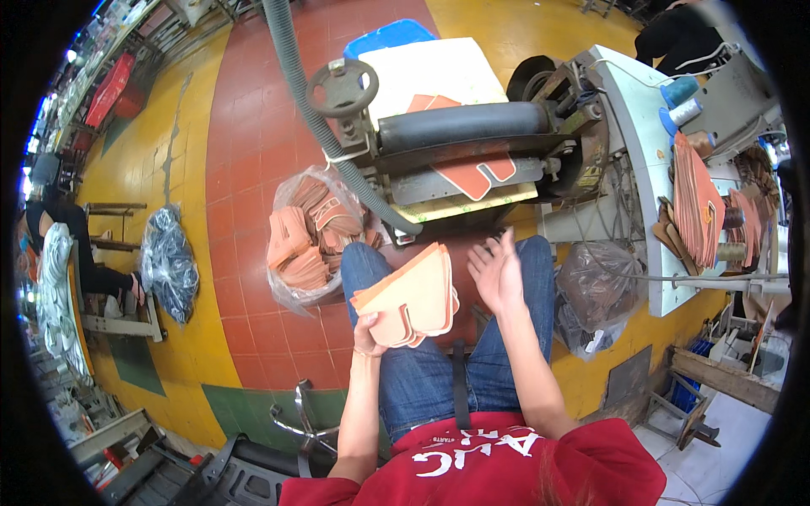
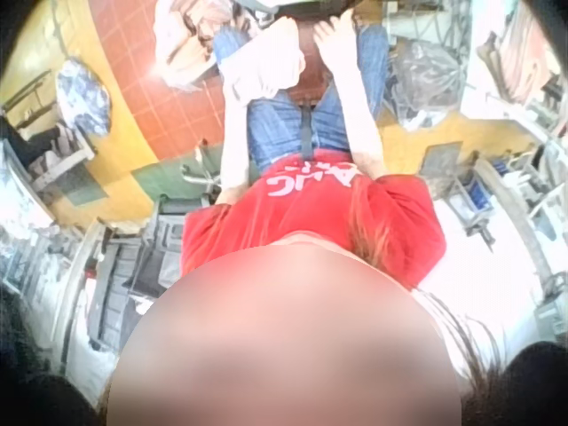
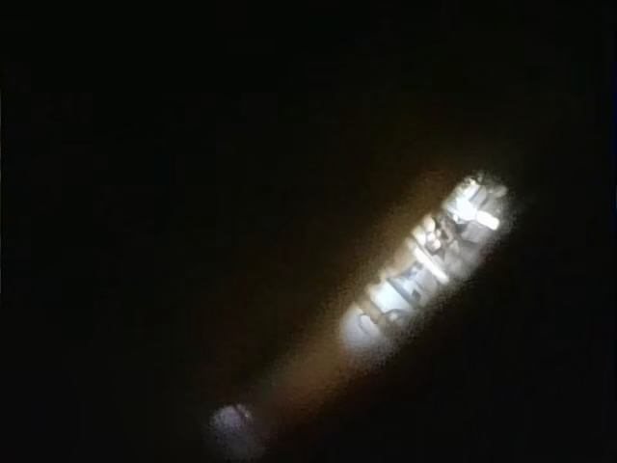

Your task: The person repeatedly picks up reddish-brown leather pieces, aligns them, and stacks them into a neat pile on a blue stool. They occasionally adjust the stack and move pieces between their hands and the stool.

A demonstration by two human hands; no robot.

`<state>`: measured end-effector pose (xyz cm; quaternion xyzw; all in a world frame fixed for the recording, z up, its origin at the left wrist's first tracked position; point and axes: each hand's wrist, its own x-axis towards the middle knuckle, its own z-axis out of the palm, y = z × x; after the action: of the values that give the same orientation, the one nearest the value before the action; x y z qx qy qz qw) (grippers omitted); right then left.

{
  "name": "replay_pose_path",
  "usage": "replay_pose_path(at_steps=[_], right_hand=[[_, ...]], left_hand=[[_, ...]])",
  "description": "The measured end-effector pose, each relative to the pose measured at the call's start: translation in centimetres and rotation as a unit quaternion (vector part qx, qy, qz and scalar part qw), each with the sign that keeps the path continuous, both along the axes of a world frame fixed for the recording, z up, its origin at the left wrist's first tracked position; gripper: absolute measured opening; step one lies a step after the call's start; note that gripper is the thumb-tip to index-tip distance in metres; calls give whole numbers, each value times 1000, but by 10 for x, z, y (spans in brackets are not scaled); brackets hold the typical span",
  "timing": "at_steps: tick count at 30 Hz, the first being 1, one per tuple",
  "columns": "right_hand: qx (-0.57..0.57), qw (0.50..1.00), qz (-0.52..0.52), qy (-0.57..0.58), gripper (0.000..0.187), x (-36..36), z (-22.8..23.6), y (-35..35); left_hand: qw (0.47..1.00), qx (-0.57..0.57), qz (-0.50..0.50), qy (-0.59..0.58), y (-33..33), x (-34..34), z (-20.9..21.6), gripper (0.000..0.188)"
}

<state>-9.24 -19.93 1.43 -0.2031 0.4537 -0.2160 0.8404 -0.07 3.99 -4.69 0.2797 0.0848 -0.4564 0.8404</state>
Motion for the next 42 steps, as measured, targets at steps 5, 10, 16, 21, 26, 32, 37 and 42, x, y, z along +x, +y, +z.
replay_pose_path(at_steps=[5,10,16,21,26,32,37,42], right_hand=[[-335,916,152,160,76,-33,10,47],[-554,799,105,209,44,-21,28,45],[-627,704,76,326,15,3,-22,-12],[-645,599,343,327,15,37,-29,-67],[-695,572,224,373,23,34,9,-50],[-606,738,196,225,24,-23,51,32],[-685,662,252,171,67,-29,78,73],[-634,702,275,171,83,-24,80,73]], left_hand=[[995,-53,-82,-22,-12,4,8,86],[994,-38,-96,-27,-30,-4,24,87],[996,5,-91,-15,-21,-8,22,85],[997,3,-66,-27,-9,-10,22,75],[998,-6,-54,-35,-11,-9,20,77],[997,-5,-64,-52,-23,-5,20,95],[990,-90,-50,-100,-59,-2,56,88],[964,48,-88,-247,-80,-13,92,71]])
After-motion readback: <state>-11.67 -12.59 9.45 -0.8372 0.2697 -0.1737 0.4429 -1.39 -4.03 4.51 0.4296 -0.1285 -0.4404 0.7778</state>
